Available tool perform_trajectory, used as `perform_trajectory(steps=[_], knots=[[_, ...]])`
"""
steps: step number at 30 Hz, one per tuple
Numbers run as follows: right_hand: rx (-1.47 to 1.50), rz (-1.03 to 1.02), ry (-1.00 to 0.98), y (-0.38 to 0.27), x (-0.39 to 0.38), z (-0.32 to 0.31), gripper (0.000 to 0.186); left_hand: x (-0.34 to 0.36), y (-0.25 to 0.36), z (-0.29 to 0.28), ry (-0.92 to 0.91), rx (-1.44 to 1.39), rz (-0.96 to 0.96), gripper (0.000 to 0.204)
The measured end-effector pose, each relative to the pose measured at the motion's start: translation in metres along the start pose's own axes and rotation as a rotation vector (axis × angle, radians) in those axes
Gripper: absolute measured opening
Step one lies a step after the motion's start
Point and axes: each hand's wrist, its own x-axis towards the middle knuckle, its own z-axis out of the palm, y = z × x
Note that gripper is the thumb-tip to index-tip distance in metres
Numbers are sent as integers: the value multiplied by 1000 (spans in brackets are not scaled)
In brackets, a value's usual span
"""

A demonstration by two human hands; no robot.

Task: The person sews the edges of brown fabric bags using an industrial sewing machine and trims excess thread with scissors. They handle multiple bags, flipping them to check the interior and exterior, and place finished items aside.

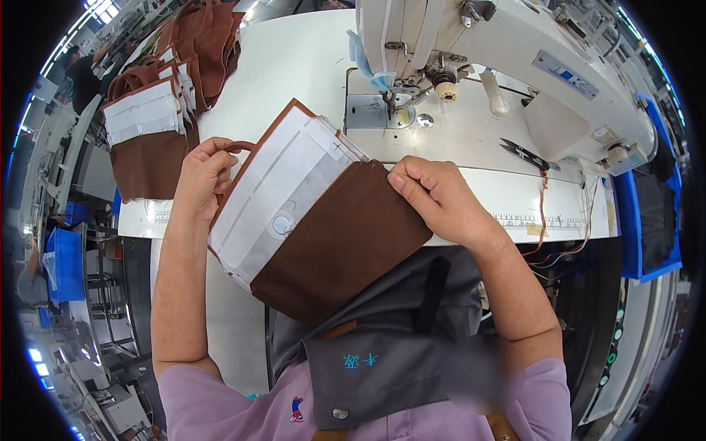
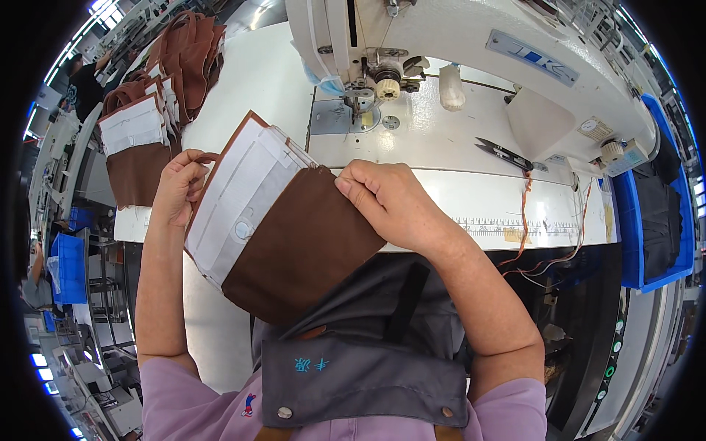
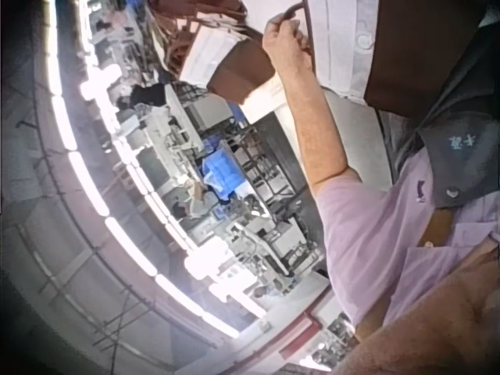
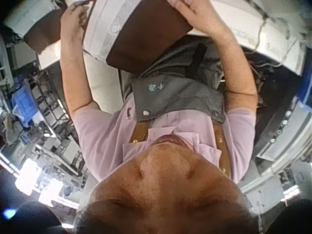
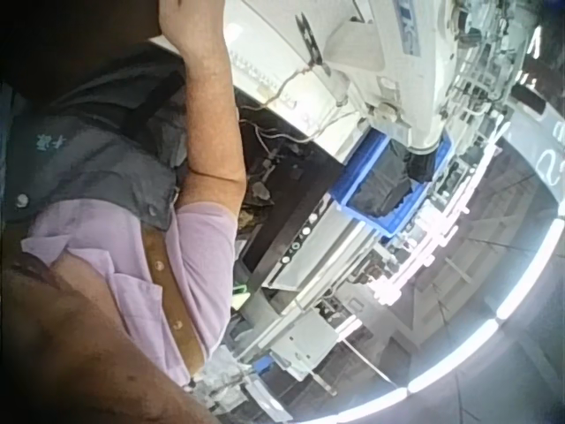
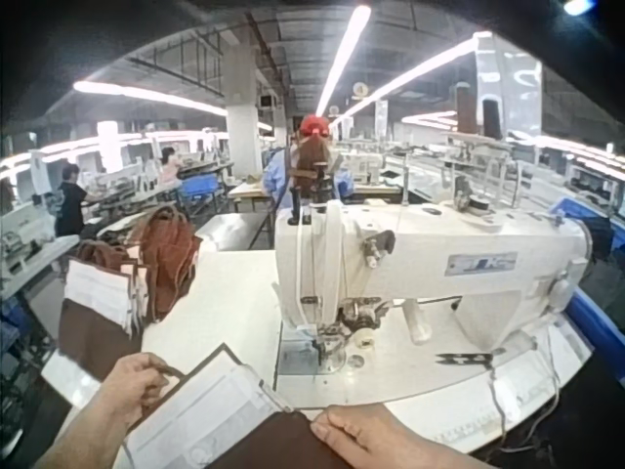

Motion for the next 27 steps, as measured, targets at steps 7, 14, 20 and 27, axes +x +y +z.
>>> perform_trajectory(steps=[7,14,20,27], knots=[[96,69,-1,5,1,0,24,0,2,1,-23,3,11,15],[92,42,-11,2,2,-1,18,1,3,-1,-23,10,29,15],[148,75,-12,1,2,0,14,-14,26,-14,-78,16,132,19],[358,23,165,11,-6,-1,12,-102,117,10,192,339,784,20]])
